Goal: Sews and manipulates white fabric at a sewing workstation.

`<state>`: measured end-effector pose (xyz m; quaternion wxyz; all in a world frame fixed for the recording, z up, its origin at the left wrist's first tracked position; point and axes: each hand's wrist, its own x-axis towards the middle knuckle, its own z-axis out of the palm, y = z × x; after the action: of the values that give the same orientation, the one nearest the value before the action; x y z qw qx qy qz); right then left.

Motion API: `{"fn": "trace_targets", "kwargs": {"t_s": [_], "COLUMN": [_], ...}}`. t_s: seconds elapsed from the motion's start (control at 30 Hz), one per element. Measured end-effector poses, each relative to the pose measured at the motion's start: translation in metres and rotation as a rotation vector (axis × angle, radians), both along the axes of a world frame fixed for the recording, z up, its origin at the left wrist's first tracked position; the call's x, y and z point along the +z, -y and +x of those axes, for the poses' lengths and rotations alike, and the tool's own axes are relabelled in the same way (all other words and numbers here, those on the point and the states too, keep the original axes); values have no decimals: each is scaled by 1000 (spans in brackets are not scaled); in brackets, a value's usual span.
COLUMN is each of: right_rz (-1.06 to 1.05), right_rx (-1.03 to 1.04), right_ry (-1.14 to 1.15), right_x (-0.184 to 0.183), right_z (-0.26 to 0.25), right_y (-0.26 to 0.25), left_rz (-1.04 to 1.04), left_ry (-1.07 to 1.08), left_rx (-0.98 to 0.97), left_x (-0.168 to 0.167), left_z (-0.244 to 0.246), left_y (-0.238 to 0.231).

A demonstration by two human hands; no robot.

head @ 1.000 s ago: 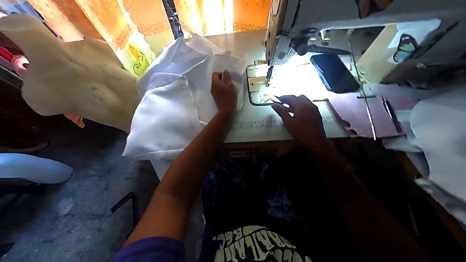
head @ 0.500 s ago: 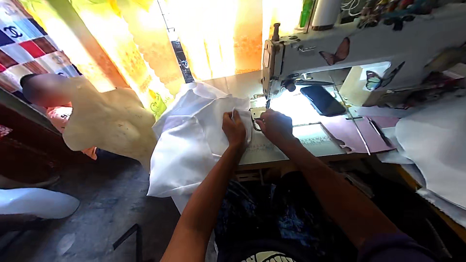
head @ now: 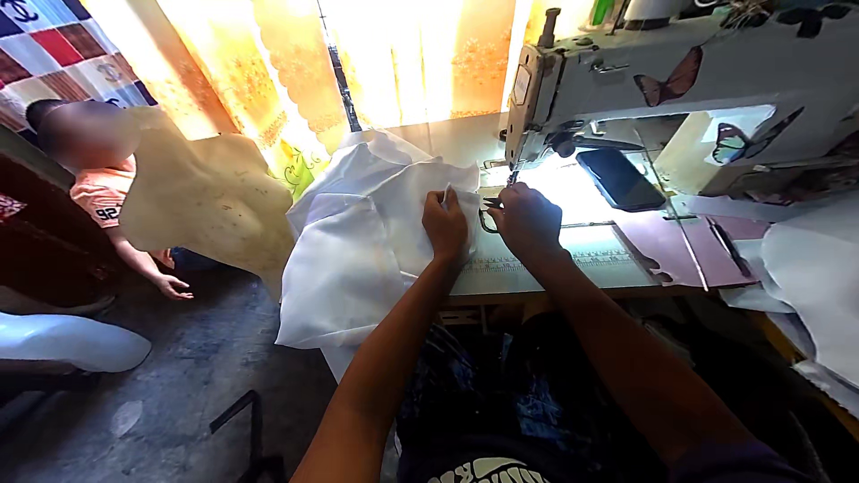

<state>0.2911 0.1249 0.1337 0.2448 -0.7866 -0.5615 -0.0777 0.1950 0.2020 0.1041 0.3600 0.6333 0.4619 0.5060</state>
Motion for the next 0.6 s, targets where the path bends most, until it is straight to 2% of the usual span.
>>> {"fn": "trace_targets", "kwargs": {"t_s": [0.13,0.33,0.43,0.5,0.57,0.6], "right_rz": [94,20,91,96,56,36], "right_rx": [6,31,41,-5,-116,-169], "right_ry": [-11,-78,-130,-187,-231,-248], "right_x": [-3,-1,-11,-20,-24,-24], "right_z": [3,-2,5,16,35,45], "right_y": [4,-8,-4,10,28,37], "left_rz": [5,7,7,94,220,199], "left_ry": [10,20,-31,-226,-542,-685], "left_rx": [-5,8,-23,-170,-366,-455], "left_x": [0,1,3,-3,-10,-8], "left_z": [0,1,1,-5,-12,-14], "left_y": [0,0,2,9,25,38]}}
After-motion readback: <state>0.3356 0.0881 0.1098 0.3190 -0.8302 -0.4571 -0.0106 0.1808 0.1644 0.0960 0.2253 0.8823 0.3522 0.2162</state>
